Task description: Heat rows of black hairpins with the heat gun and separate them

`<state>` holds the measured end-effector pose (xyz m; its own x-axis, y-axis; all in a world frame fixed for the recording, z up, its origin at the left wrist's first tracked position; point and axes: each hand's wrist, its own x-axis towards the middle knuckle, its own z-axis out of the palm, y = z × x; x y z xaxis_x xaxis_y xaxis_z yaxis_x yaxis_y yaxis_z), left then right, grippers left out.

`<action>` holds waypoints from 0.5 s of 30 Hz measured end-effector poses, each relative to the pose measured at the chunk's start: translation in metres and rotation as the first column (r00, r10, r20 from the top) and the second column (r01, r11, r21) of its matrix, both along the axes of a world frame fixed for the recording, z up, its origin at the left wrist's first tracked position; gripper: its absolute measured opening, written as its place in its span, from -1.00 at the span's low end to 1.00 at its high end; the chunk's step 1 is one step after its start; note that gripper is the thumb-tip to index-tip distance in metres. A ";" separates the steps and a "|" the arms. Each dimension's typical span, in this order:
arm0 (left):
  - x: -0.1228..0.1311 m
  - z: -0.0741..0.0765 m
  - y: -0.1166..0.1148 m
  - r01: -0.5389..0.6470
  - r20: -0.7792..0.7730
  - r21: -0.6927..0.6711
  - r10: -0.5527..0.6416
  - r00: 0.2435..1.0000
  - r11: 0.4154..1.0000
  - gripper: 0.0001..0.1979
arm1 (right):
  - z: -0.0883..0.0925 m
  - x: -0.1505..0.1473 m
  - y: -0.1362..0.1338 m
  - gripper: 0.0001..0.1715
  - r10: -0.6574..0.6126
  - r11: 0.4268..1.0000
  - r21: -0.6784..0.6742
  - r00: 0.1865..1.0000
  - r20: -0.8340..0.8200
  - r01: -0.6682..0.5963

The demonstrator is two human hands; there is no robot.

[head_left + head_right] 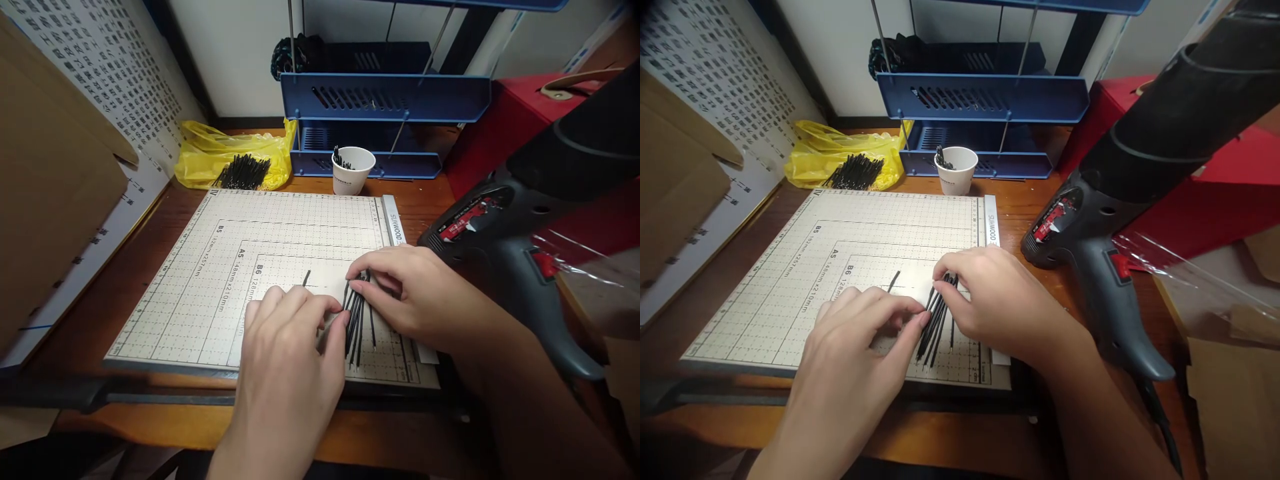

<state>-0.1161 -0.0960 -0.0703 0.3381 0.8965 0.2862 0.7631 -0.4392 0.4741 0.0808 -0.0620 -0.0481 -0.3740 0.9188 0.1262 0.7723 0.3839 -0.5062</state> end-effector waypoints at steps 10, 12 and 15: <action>0.003 0.004 -0.003 -0.001 0.147 -0.036 0.007 0.989 0.999 -0.87 | 0.010 0.001 -0.001 -0.93 0.008 0.993 -0.110 0.950 -0.312 -0.045; 0.005 0.010 -0.004 -0.022 0.241 -0.063 0.036 0.970 0.998 -0.85 | 0.013 0.001 -0.002 -0.93 -0.003 0.995 -0.097 0.935 -0.356 -0.034; 0.006 0.019 -0.005 -0.041 0.398 -0.183 0.112 0.911 0.982 -0.84 | 0.014 -0.001 -0.003 -0.93 -0.017 0.999 -0.050 0.922 -0.386 -0.002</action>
<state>-0.1099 -0.1010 -0.0517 0.1532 0.9616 0.2276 0.5181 -0.2743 0.8102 0.0800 -0.0650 -0.0340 -0.2982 0.9301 0.2144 0.5154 0.3459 -0.7840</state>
